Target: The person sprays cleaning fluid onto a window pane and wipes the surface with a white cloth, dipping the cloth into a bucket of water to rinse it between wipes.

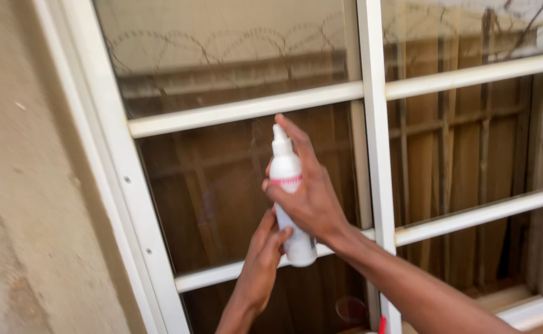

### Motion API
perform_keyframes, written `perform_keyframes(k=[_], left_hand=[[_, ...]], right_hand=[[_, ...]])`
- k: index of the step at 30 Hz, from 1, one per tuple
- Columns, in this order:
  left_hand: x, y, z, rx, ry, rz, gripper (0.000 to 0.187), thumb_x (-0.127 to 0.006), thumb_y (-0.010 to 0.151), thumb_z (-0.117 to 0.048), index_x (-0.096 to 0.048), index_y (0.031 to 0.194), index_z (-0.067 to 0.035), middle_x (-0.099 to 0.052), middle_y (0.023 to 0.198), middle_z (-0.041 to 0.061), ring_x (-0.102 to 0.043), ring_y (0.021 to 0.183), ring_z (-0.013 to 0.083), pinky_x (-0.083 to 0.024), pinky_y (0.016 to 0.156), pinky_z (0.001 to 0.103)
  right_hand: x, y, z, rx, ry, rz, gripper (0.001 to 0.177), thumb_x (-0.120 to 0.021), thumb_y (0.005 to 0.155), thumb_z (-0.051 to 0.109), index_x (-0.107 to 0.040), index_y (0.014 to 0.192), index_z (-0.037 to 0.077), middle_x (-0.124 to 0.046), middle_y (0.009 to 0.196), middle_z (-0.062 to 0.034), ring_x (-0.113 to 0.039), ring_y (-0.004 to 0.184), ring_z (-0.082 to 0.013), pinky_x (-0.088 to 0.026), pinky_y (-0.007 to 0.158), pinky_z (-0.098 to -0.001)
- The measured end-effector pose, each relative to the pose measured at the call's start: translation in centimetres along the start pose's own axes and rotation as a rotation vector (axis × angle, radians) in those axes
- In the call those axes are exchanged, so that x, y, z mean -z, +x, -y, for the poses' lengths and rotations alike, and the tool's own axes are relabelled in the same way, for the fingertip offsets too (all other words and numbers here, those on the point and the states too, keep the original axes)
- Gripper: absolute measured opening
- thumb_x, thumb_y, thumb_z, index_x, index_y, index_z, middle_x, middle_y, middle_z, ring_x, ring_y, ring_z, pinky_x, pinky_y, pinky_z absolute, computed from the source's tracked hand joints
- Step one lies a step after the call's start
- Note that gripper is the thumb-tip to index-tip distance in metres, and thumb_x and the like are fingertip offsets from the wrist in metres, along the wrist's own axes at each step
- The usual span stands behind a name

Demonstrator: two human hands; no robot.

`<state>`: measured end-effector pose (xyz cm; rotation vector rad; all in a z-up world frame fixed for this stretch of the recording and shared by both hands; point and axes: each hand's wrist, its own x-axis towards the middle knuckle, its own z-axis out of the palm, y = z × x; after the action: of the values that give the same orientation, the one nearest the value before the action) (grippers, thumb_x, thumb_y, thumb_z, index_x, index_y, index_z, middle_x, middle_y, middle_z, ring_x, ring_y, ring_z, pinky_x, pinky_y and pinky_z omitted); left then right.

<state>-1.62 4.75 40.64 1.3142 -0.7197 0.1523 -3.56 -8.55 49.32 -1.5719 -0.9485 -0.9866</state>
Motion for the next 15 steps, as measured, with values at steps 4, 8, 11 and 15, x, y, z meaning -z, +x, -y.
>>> perform_keyframes(k=[4,8,11,15], left_hand=[[1.8,5.4,-7.0,-0.209,0.523,0.01,0.046,-0.065,0.094,-0.025,-0.058,0.133,-0.003,-0.07,0.118,0.017,-0.07,0.108,0.0253,-0.054,0.095,0.039],[3.7,7.0,-12.6,-0.3,1.05,-0.2,0.053,-0.069,0.09,-0.026,-0.053,0.138,-0.009,-0.058,0.136,0.011,-0.063,0.117,0.0266,-0.054,0.092,0.042],[6.0,7.9,-15.0,-0.321,1.313,-0.29,0.059,-0.068,0.09,-0.026,-0.05,0.143,-0.007,-0.05,0.147,0.014,-0.057,0.12,0.0365,-0.047,0.101,0.046],[10.8,9.7,-16.3,-0.484,1.591,-0.399,0.062,-0.066,0.092,-0.027,-0.047,0.145,-0.001,-0.041,0.153,0.02,-0.039,0.141,0.039,-0.031,0.118,0.05]], right_hand=[[0.6,7.7,0.2,0.258,-0.251,-0.122,0.084,-0.071,0.088,0.005,-0.03,0.16,0.017,-0.066,0.108,-0.012,-0.065,0.077,-0.0203,-0.058,0.076,-0.0368],[1.6,11.5,-0.5,0.213,-0.323,-0.209,0.075,-0.067,0.09,0.006,-0.033,0.157,0.018,-0.066,0.086,-0.0122,-0.069,0.072,-0.0197,-0.059,0.069,-0.0368],[2.0,12.1,-1.0,0.405,-0.36,-0.26,0.072,-0.068,0.091,0.006,-0.031,0.152,0.015,-0.062,0.121,-0.0169,-0.07,0.075,-0.0194,-0.063,0.07,-0.0358],[1.4,11.3,0.1,0.319,-0.324,-0.224,0.082,-0.071,0.088,0.005,-0.027,0.156,0.016,-0.064,0.087,-0.0084,-0.069,0.07,-0.0194,-0.064,0.066,-0.0344]])
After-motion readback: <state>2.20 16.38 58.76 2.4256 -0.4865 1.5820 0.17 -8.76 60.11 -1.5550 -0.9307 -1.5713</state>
